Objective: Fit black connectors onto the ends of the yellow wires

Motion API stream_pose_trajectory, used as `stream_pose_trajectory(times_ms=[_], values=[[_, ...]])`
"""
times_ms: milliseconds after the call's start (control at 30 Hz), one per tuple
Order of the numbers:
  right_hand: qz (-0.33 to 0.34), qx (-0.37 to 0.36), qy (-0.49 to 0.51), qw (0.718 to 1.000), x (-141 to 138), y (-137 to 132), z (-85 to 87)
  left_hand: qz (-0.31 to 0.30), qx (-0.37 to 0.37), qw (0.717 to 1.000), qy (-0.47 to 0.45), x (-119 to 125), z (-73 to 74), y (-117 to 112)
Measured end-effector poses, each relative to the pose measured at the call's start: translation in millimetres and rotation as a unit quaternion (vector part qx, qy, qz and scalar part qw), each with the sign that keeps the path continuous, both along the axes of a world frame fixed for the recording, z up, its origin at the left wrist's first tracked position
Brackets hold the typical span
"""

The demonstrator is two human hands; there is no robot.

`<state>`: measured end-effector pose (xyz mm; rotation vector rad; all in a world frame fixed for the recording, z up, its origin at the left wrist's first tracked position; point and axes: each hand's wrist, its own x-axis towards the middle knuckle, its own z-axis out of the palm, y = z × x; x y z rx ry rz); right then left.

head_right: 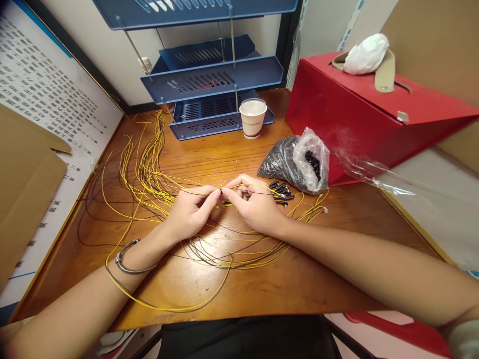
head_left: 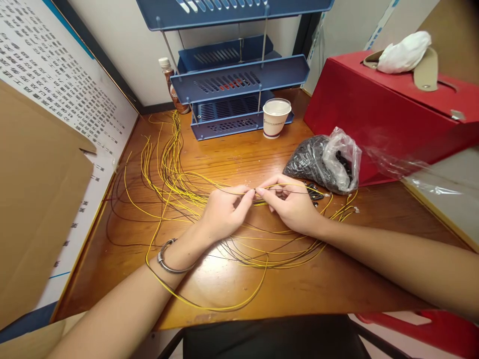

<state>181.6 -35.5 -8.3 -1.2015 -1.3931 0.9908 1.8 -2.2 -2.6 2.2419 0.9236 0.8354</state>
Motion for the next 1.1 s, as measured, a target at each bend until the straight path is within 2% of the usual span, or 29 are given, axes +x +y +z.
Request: stream_pose_trajectory(times_ms=[133,433,1100], values=[[0.010,0.003,0.001,1.000,0.0,-0.3,-0.1,-0.007,-0.002,1.000,0.005,0.2,0.3,0.0],[-0.007,0.008,0.009,1.000,-0.3,0.0,-0.2,0.045,0.012,0.999,0.017,0.7,3.5,0.3],[-0.003,0.019,-0.007,1.000,0.5,0.0,1.4,0.005,0.008,1.000,0.001,0.5,2.6,0.2]])
